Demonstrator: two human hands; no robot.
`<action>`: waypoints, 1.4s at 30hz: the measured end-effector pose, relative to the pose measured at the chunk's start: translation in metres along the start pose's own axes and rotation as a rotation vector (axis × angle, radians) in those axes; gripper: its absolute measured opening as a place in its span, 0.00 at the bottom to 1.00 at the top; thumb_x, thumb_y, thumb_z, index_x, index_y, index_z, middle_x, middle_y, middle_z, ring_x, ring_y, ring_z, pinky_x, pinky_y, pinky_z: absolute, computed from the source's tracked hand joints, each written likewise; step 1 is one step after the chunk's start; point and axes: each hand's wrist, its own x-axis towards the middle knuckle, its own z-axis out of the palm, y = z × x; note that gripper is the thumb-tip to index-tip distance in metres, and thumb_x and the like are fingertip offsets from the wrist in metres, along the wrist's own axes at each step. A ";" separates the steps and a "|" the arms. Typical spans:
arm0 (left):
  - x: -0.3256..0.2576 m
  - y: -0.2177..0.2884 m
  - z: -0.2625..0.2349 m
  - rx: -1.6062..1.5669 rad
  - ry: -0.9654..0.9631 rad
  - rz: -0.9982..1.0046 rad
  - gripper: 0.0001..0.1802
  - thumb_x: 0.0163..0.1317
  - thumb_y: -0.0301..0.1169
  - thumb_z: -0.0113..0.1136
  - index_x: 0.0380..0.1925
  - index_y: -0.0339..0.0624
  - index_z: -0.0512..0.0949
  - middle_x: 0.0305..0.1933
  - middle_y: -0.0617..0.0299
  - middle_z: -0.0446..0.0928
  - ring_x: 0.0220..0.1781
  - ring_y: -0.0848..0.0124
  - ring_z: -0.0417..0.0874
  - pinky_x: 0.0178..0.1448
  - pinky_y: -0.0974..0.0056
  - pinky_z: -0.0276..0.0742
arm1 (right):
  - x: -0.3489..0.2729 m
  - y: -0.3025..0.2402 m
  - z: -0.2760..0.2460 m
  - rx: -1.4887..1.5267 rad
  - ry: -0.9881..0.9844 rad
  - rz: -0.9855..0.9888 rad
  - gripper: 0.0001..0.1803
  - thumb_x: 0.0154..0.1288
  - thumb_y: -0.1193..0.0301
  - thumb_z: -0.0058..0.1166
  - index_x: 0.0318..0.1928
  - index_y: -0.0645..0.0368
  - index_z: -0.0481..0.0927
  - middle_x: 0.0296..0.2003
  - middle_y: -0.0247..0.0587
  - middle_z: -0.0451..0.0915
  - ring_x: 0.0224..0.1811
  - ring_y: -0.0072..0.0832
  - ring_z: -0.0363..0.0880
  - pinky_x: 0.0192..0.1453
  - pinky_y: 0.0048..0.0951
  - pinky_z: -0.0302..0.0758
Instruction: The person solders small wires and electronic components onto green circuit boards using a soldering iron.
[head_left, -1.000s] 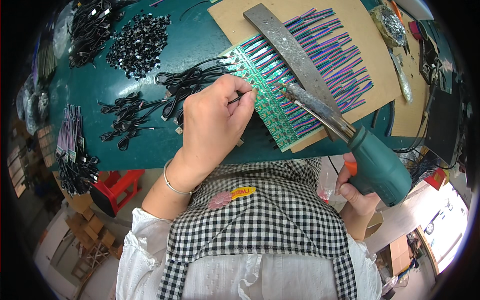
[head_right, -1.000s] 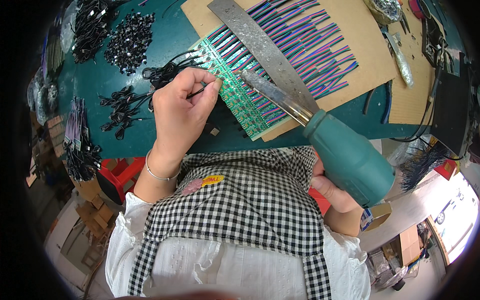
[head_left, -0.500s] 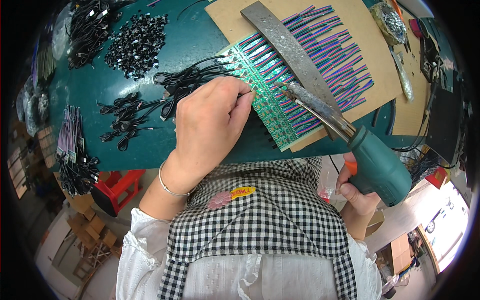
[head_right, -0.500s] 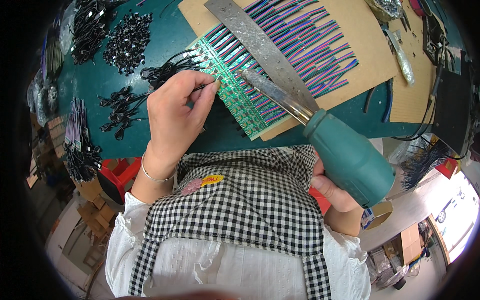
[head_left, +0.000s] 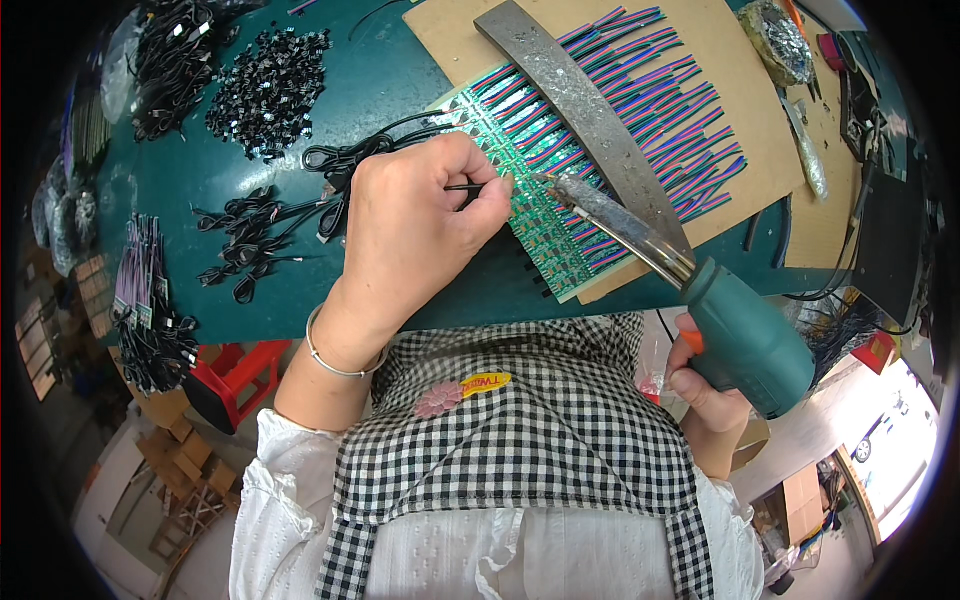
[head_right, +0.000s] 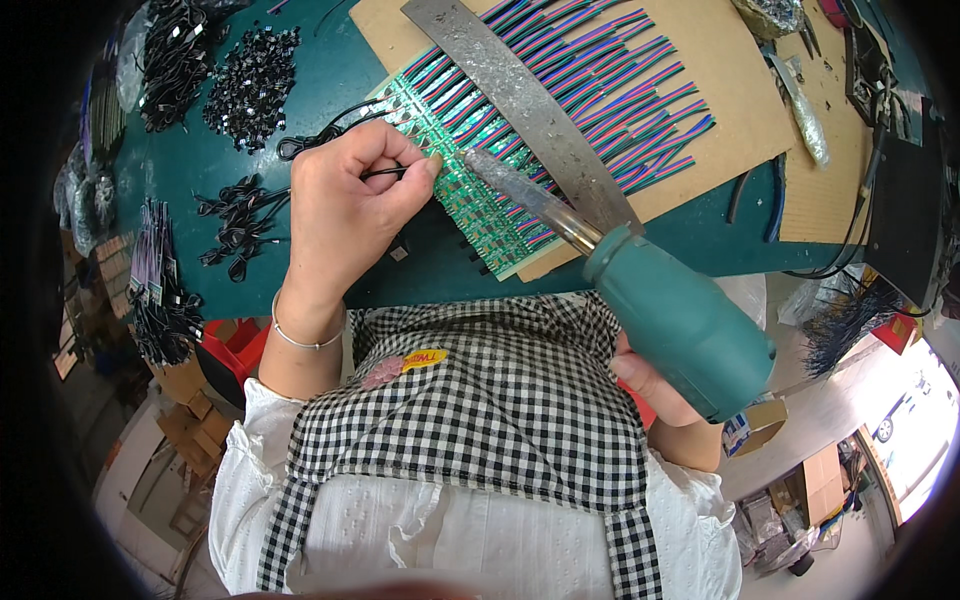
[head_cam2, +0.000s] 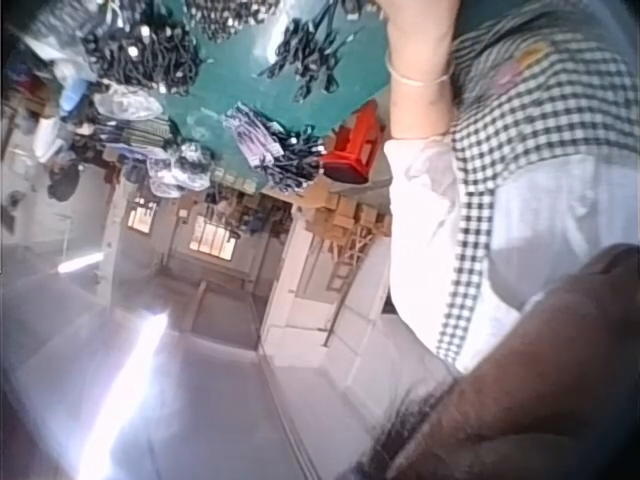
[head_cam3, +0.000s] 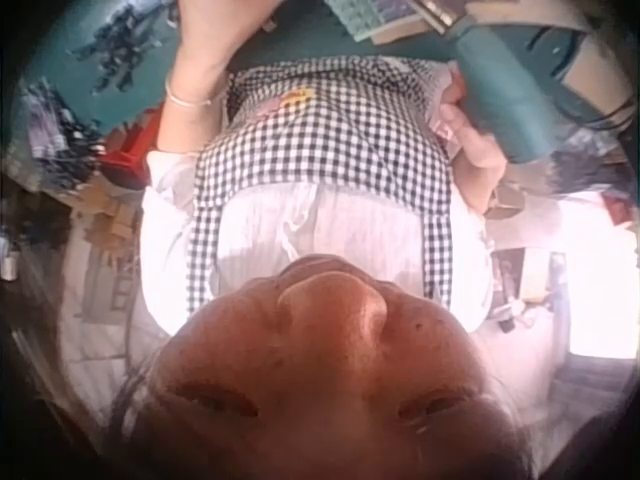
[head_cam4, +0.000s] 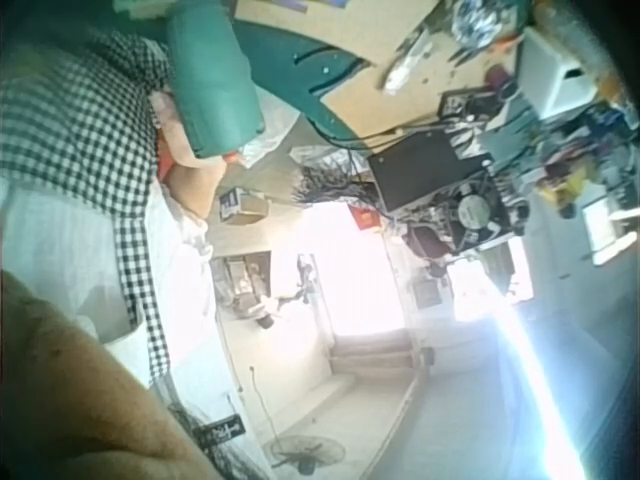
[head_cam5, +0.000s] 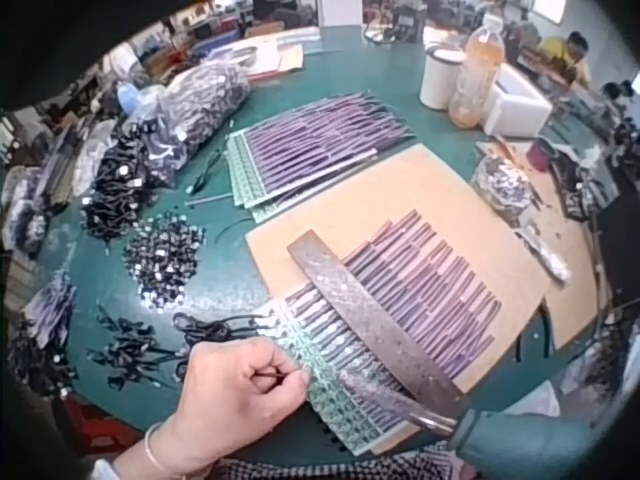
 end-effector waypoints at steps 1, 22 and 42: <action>0.000 0.000 -0.001 0.000 -0.001 0.000 0.07 0.50 0.23 0.65 0.21 0.35 0.76 0.13 0.72 0.68 0.16 0.88 0.60 0.21 0.79 0.55 | -0.001 0.000 -0.001 -0.005 -0.027 0.028 0.32 0.44 0.74 0.69 0.51 0.74 0.70 0.36 0.45 0.77 0.23 0.26 0.74 0.25 0.21 0.69; -0.008 -0.005 0.011 0.013 0.154 0.104 0.08 0.46 0.24 0.66 0.19 0.40 0.73 0.15 0.62 0.72 0.12 0.73 0.68 0.17 0.70 0.63 | 0.005 0.001 0.004 -0.001 -0.022 0.055 0.31 0.45 0.73 0.68 0.48 0.72 0.69 0.24 0.42 0.74 0.21 0.25 0.72 0.25 0.20 0.68; 0.006 -0.003 -0.002 -0.217 -0.108 -0.168 0.09 0.50 0.19 0.61 0.17 0.35 0.72 0.15 0.76 0.66 0.19 0.90 0.58 0.22 0.79 0.52 | 0.008 -0.004 0.009 -0.065 -0.060 0.158 0.20 0.46 0.73 0.64 0.39 0.67 0.71 0.21 0.39 0.73 0.23 0.27 0.70 0.29 0.23 0.67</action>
